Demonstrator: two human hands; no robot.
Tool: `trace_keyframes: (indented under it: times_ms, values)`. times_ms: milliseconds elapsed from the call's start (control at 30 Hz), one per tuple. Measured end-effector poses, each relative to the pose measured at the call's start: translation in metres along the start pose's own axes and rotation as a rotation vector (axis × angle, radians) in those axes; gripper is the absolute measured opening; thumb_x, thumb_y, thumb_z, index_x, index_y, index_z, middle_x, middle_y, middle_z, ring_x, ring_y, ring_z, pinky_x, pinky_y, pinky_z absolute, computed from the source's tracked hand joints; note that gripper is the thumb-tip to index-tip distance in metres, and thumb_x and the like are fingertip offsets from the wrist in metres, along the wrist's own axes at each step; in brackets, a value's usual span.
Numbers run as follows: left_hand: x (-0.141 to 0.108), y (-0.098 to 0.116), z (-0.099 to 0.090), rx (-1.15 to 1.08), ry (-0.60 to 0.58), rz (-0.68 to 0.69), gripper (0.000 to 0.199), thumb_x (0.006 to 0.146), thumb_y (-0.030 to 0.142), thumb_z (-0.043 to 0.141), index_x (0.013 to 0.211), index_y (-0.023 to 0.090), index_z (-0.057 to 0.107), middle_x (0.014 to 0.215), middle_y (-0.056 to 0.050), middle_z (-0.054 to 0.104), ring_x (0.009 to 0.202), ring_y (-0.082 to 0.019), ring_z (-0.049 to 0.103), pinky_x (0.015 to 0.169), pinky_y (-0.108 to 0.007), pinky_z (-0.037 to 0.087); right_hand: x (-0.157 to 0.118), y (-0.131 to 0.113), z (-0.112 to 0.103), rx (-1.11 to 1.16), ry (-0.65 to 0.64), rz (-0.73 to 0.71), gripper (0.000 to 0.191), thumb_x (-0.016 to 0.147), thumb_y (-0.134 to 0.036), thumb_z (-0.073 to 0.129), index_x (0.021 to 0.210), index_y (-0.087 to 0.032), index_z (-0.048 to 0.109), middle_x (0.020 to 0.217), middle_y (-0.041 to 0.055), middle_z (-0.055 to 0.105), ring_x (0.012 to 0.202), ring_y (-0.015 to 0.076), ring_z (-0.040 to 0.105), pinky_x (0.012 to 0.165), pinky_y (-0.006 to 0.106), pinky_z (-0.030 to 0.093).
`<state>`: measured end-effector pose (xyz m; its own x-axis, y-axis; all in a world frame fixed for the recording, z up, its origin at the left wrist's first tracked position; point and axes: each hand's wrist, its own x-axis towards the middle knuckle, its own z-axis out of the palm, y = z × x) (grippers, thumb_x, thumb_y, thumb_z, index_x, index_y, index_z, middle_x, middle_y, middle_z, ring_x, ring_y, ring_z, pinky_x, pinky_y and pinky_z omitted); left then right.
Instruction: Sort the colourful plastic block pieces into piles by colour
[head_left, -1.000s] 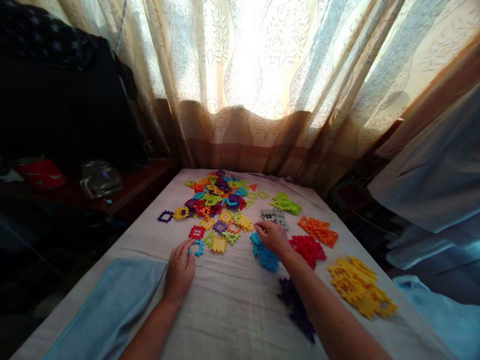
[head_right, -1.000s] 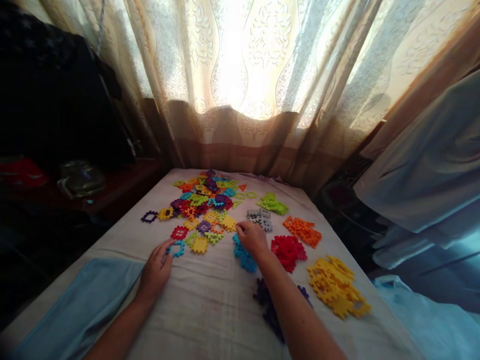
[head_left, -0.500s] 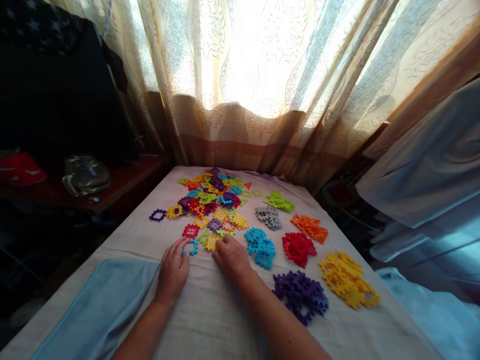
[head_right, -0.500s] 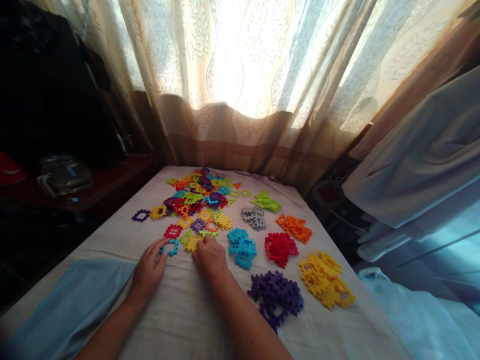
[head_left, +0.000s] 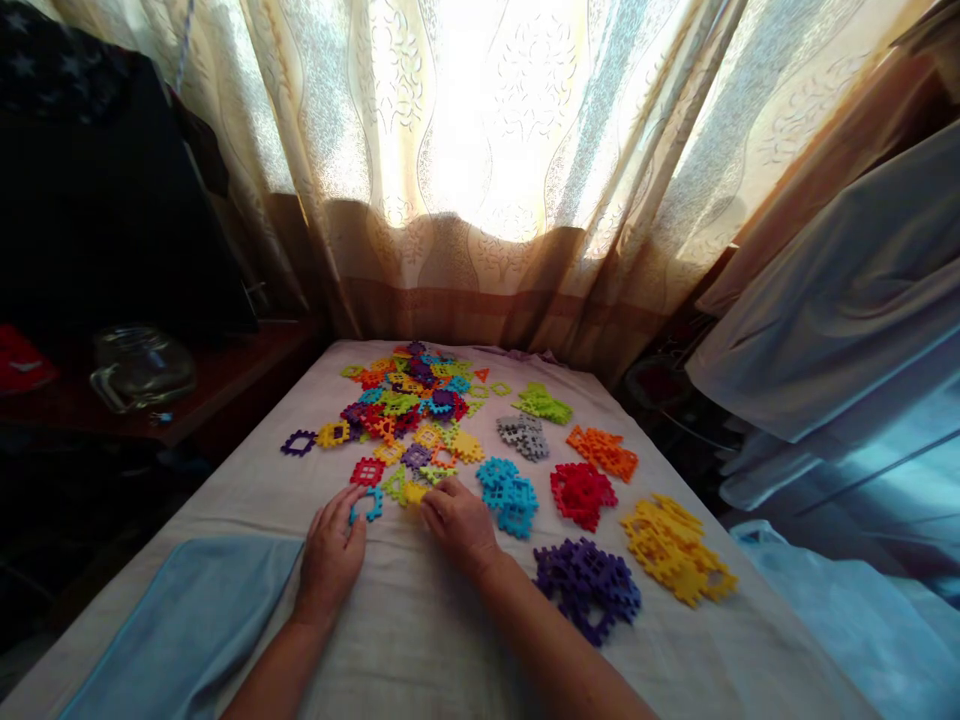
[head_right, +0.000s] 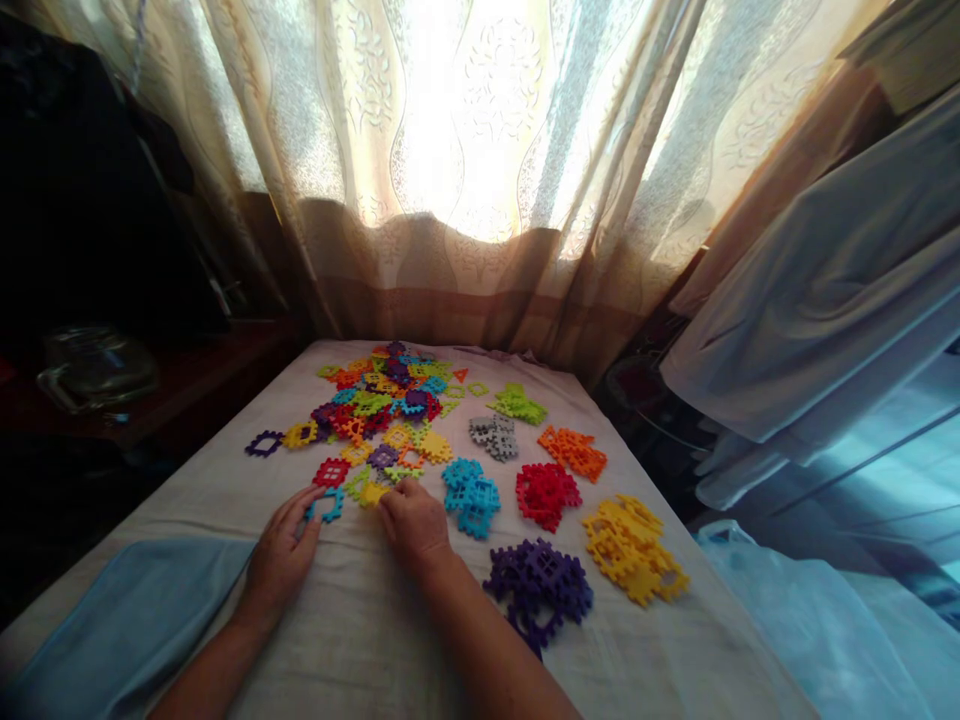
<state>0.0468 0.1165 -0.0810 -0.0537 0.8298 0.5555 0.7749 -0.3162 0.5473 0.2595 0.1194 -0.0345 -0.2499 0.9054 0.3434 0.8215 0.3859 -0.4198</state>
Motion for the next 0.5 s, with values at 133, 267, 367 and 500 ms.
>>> trace_keyframes:
  times_ms: [133,267,367,500]
  values:
    - [0.000,0.000,-0.001,0.000,0.000,0.008,0.035,0.088,0.033,0.043,0.115,0.022,0.062,0.118,-0.008,0.066,0.112,-0.023,0.060,0.100,-0.042,0.048,0.021,0.016,-0.015,0.150,0.110,0.182,0.021,0.090,-0.026,0.052,0.085,-0.022,0.072,0.088,0.0043,0.067,0.081,0.0150,0.061,0.074,0.023,0.045]
    - [0.000,-0.001,0.000,0.006,-0.005,0.009,0.036,0.087,0.032,0.044,0.116,0.023,0.062,0.120,-0.008,0.066,0.112,-0.024,0.059,0.100,-0.043,0.047,0.056,0.050,-0.040,0.065,0.016,0.435,0.030,0.094,-0.028,0.043,0.092,-0.019,0.072,0.090,0.0042,0.070,0.084,0.0148,0.063,0.072,0.022,0.043]
    - [-0.001,-0.001,0.001,0.007,0.001,0.004,0.037,0.087,0.032,0.043,0.116,0.021,0.063,0.120,-0.010,0.065,0.112,-0.025,0.060,0.098,-0.044,0.048,0.077,0.075,-0.051,0.014,-0.049,0.518,0.034,0.094,-0.024,0.039,0.095,-0.016,0.072,0.084,0.0050,0.071,0.076,0.0143,0.065,0.065,0.021,0.042]
    - [-0.001,-0.001,0.002,0.010,0.005,0.003,0.037,0.087,0.033,0.042,0.115,0.020,0.062,0.120,-0.011,0.065,0.111,-0.026,0.060,0.097,-0.044,0.049,0.091,0.095,-0.054,-0.064,-0.137,0.583,0.034,0.093,-0.023,0.041,0.094,-0.014,0.073,0.081,0.0068,0.073,0.073,0.0148,0.067,0.063,0.021,0.041]
